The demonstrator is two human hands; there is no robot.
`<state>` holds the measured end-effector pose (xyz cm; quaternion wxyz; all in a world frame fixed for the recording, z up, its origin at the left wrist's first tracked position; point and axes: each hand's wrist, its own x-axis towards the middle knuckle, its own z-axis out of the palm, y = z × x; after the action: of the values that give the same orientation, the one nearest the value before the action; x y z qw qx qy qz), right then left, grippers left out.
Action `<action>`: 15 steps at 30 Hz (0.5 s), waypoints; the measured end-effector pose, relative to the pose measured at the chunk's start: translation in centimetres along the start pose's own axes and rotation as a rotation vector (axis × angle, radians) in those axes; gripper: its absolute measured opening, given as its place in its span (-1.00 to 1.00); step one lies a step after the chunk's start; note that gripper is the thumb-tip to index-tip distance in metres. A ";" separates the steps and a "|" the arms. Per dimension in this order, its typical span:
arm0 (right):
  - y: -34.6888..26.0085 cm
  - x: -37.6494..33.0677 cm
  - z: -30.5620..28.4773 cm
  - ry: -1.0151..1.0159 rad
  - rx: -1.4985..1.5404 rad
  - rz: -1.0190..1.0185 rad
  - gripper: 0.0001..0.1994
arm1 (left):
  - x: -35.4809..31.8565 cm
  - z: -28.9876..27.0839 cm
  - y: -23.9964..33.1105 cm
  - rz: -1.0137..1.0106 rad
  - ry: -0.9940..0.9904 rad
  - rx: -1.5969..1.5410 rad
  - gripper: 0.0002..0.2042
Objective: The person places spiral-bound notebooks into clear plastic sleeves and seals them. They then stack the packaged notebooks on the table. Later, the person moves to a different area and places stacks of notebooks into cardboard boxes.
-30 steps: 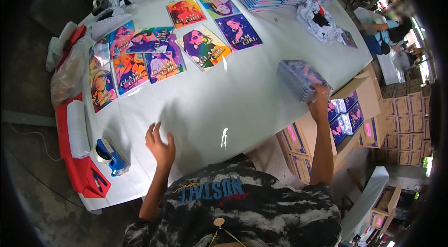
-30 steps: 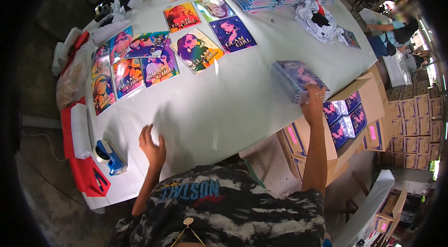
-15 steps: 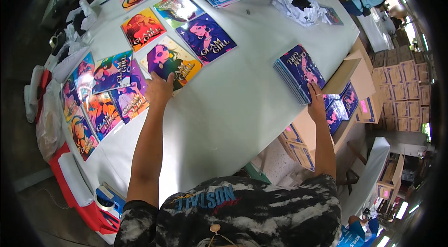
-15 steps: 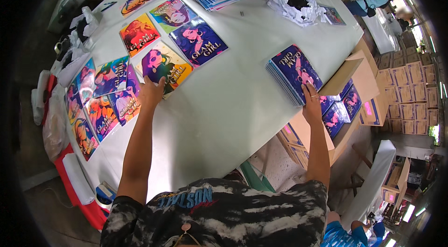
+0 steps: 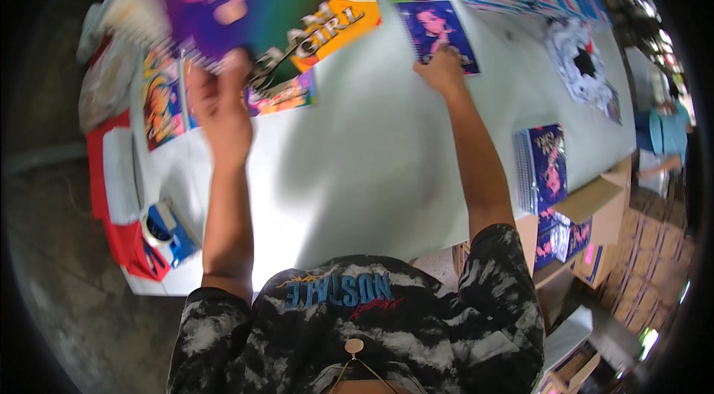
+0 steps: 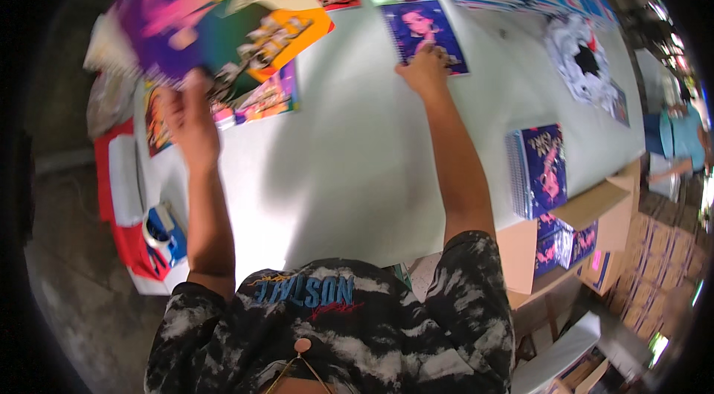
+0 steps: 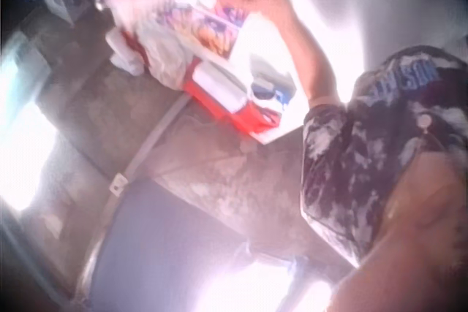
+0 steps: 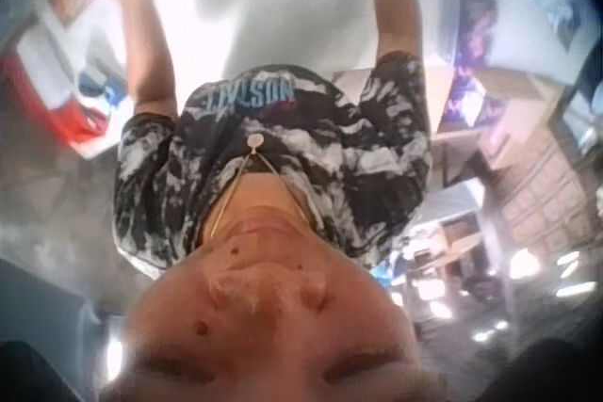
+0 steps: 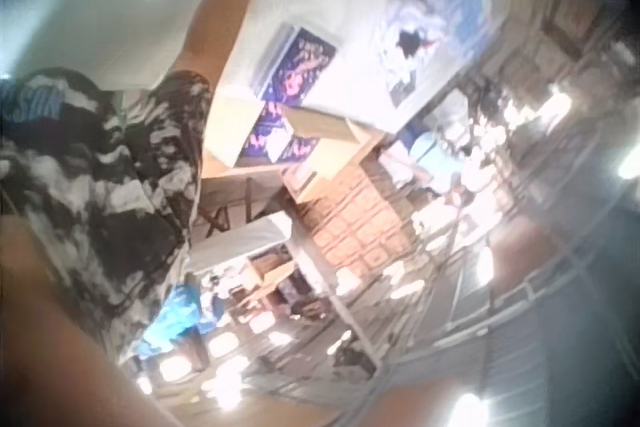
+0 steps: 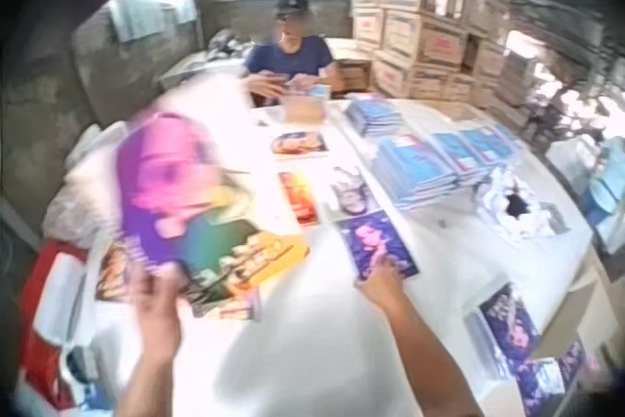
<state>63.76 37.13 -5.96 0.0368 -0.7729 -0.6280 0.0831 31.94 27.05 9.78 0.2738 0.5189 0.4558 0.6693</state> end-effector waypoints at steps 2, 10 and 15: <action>-2.2 1.3 -0.5 -0.181 -0.107 0.055 -0.22 | -1.5 -5.7 2.9 -0.063 0.151 -0.296 -0.67; -8.1 -11.6 -12.5 -0.075 1.320 -0.161 -0.84 | -11.2 -17.4 8.2 -0.185 -0.223 -0.928 -0.68; -11.9 -27.7 -4.2 -0.672 1.301 0.080 -0.75 | -14.9 -16.0 2.8 -0.203 -0.053 -0.386 -0.77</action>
<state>47.61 12.77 2.40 0.2906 -0.5498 -0.4002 0.6731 21.79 8.10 4.90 0.4461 0.4257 0.3618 0.6992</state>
